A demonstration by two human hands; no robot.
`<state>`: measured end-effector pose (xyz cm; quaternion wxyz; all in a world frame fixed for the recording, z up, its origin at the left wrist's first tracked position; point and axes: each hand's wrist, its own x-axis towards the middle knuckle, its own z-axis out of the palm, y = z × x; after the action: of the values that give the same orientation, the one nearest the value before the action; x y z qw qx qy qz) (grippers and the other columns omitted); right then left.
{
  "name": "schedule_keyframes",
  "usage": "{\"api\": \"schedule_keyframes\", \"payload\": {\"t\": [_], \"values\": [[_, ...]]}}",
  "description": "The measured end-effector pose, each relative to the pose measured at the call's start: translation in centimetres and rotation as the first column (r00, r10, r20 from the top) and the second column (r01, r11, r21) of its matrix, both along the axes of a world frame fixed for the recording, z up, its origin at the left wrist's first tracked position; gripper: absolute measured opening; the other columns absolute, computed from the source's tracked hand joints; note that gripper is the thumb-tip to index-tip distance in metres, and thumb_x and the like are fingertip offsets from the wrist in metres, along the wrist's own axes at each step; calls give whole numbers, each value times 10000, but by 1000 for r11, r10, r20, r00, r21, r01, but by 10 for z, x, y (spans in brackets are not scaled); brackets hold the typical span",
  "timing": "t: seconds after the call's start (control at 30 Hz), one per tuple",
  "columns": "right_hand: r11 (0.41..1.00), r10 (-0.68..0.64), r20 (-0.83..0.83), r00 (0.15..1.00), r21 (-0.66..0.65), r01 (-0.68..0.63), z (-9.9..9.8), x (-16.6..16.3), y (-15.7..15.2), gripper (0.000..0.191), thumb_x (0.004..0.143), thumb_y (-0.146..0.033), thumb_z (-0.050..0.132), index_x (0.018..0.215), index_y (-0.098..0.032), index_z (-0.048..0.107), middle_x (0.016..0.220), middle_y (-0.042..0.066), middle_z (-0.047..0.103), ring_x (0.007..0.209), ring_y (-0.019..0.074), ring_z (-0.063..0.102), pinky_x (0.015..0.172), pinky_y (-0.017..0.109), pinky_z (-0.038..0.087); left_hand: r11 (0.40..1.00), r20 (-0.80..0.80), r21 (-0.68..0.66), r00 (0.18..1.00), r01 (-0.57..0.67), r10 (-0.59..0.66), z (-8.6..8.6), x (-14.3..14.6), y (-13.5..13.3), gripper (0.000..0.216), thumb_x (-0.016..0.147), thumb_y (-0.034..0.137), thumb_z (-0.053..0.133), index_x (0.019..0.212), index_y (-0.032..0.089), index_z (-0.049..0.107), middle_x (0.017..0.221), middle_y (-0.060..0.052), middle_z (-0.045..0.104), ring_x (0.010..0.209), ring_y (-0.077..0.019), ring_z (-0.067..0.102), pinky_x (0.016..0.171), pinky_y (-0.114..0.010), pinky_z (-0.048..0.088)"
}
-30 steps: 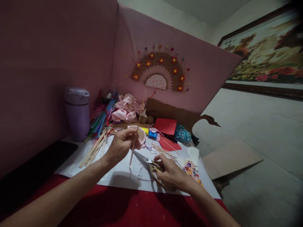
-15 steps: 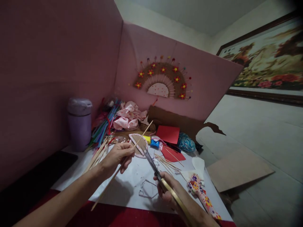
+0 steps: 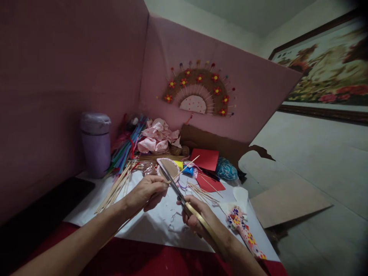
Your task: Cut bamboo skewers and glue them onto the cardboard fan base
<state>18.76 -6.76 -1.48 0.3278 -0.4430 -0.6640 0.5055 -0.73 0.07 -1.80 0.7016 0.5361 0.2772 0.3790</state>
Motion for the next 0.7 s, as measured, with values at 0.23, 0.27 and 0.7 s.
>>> {"api": "schedule_keyframes", "payload": {"t": [0.23, 0.27, 0.7], "values": [[1000, 6, -16, 1000, -2, -6, -4, 1, 1, 787, 583, -804, 509, 1039, -163, 483, 657, -35, 432, 501, 70, 312, 447, 195, 256, 1000, -21, -9, 1000, 9, -9, 0, 1, 0, 211, 750, 263, 540, 578, 143, 522, 313, 73, 361, 236, -28, 232, 254, -146, 147], [1000, 11, -15, 1000, -2, -11, -5, 2, 1, 778, 588, -799, 513, 1037, -165, 484, 661, -35, 432, 504, 70, 309, 447, 193, 254, 1000, -25, -8, 1000, 6, -6, 0, 0, 0, 208, 749, 263, 541, 579, 144, 521, 316, 74, 359, 239, -27, 228, 255, -147, 145], [1000, 1, -15, 1000, 11, -1, -11, 2, -1, 676, 669, -736, 520, 1009, -153, 492, 586, -56, 407, 454, 59, 299, 405, 188, 236, 997, -151, 63, 988, 33, -23, 0, 0, -5, 227, 778, 305, 503, 605, 160, 478, 357, 90, 312, 289, -27, 212, 296, -163, 119]]}}
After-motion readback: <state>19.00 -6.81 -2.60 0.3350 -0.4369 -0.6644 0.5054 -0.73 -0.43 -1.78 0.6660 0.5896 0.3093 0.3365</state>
